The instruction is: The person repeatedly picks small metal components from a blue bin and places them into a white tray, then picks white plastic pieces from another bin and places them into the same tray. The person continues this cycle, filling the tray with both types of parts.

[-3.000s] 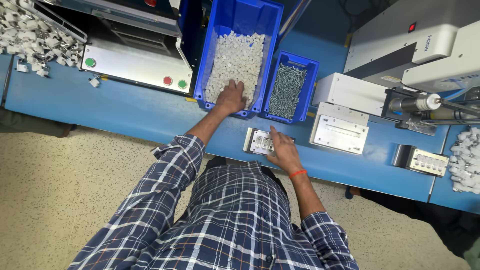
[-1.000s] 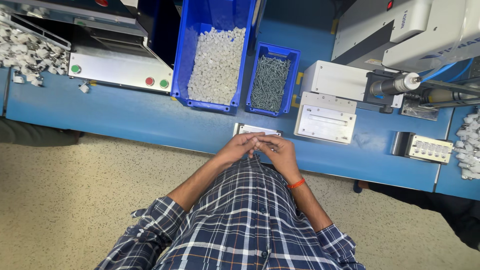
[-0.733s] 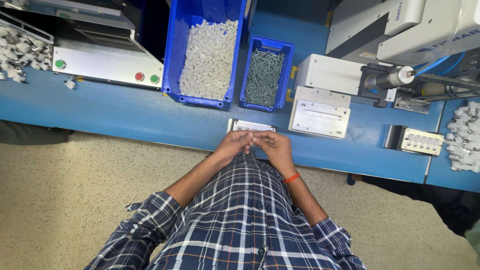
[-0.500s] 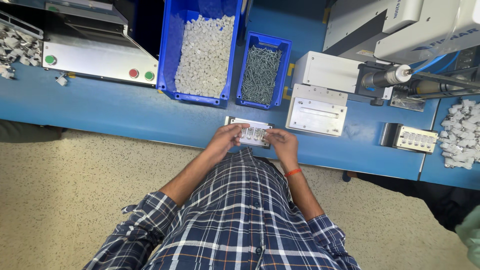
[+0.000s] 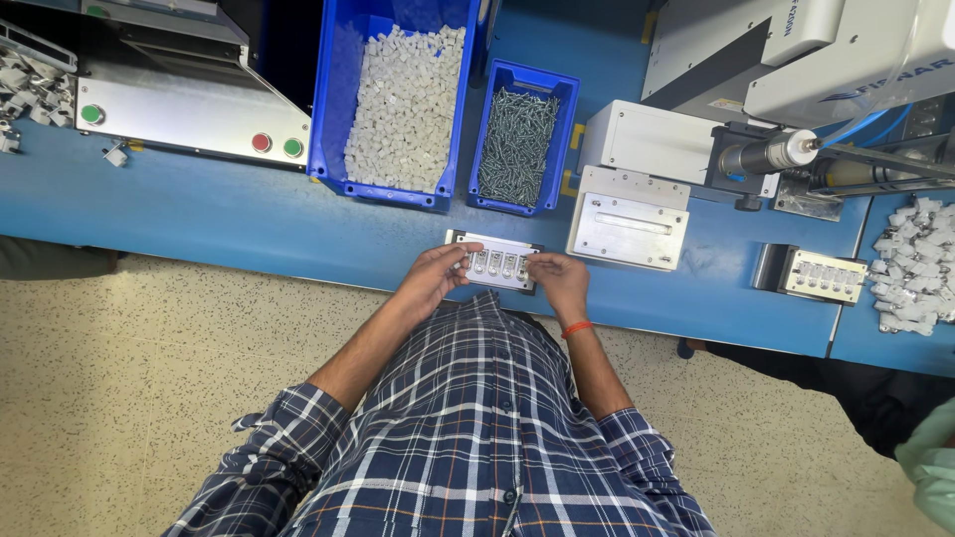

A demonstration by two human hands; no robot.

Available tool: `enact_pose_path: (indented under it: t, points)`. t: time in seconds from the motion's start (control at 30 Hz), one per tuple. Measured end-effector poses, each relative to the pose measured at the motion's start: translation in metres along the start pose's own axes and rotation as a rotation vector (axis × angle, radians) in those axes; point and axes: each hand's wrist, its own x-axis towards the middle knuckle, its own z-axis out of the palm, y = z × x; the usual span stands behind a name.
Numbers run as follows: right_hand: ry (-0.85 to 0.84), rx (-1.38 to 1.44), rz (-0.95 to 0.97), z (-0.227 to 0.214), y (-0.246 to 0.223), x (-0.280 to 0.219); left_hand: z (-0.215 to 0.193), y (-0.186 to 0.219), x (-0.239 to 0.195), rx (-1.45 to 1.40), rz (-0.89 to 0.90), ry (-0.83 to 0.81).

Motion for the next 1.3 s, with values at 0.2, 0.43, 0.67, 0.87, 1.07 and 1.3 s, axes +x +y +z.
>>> enact_pose_path:
  t: [0.2, 0.43, 0.67, 0.87, 1.07, 1.3]
  points:
    - [-0.047, 0.112, 0.106, -0.003, 0.006, 0.010, -0.005, -0.002, -0.002, -0.070, -0.007, -0.027]
    - [-0.001, 0.071, 0.076, 0.003, 0.010, 0.012, -0.004, -0.004, -0.001, -0.145, -0.076, -0.142]
    - [0.060, -0.058, -0.176, 0.018, -0.021, -0.026, 0.005, -0.002, 0.002, -0.176, -0.073, -0.251]
    - [-0.276, 0.155, -0.199, 0.025, -0.057, -0.045, 0.021, -0.001, 0.002, 0.076, -0.010, -0.255]
    - [-0.332, 0.327, -0.058, 0.024, -0.051, -0.035, 0.030, -0.002, 0.010, 0.418, 0.086, -0.263]
    - [-0.039, 0.007, -0.150, 0.014, -0.018, -0.014, 0.010, -0.030, 0.027, 0.035, 0.010, -0.130]
